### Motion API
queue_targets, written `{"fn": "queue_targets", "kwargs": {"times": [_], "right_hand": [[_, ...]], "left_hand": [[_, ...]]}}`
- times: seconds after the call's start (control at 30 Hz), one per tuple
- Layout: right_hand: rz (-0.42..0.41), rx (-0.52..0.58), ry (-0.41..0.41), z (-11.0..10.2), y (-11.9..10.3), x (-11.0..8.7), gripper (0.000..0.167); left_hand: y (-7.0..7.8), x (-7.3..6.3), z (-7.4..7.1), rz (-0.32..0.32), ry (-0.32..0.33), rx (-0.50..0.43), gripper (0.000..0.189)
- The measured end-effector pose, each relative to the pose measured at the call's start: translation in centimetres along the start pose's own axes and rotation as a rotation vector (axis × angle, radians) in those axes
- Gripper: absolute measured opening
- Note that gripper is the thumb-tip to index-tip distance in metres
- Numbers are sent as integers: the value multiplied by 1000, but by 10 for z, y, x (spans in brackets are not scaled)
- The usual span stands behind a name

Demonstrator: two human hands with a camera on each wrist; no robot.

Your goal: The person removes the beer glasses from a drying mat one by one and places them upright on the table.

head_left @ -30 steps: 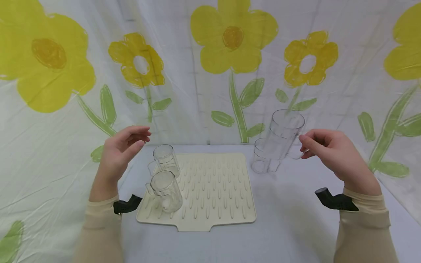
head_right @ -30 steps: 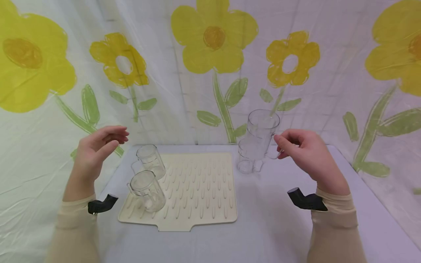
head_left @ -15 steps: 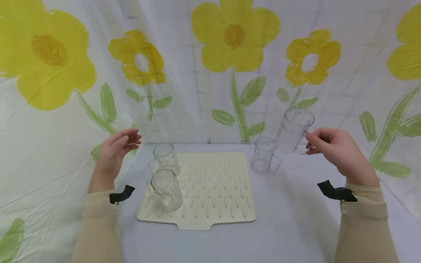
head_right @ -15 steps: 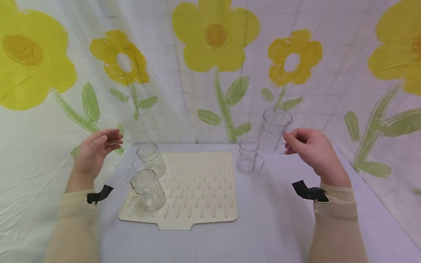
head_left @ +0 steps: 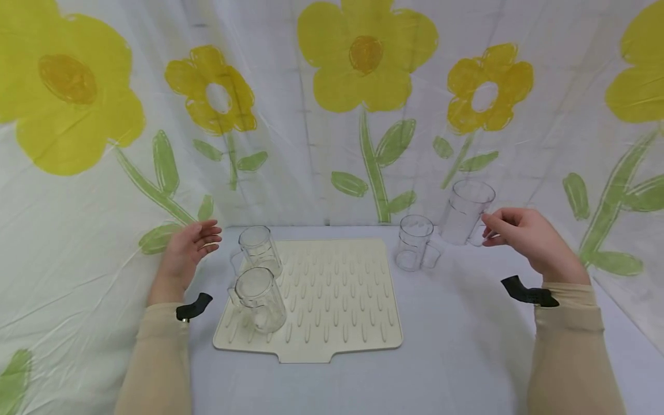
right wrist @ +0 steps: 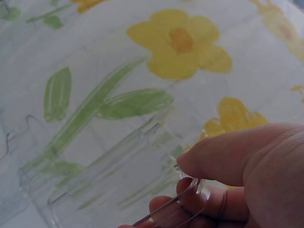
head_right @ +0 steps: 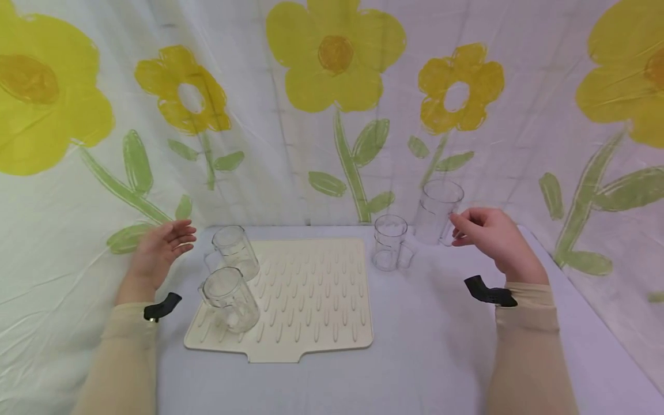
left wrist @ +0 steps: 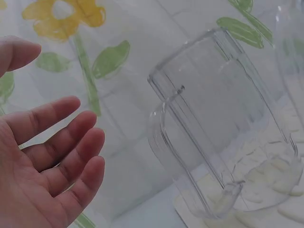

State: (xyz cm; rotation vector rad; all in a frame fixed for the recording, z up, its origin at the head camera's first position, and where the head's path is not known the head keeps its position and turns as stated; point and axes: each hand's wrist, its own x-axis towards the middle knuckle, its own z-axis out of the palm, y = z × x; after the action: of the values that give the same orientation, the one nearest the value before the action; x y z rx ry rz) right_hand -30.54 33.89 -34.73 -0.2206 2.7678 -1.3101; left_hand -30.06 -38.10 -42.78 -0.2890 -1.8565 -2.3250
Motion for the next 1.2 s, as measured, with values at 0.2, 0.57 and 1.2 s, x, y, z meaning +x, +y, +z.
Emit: {"fn": "queue_targets", "kwargs": {"times": [0.2,0.57,1.2], "right_hand": [[21,8,-52,4,20,12,53],[-16,90,-157,17,52,27,46],[54,166,-383,25,68,32,42]], "left_hand": [[-24,1,-9,-96,-5,5,31],[-56,1,-10,-271,-22,-13,32],[-70,1,-14,-265,13,21,44]]}}
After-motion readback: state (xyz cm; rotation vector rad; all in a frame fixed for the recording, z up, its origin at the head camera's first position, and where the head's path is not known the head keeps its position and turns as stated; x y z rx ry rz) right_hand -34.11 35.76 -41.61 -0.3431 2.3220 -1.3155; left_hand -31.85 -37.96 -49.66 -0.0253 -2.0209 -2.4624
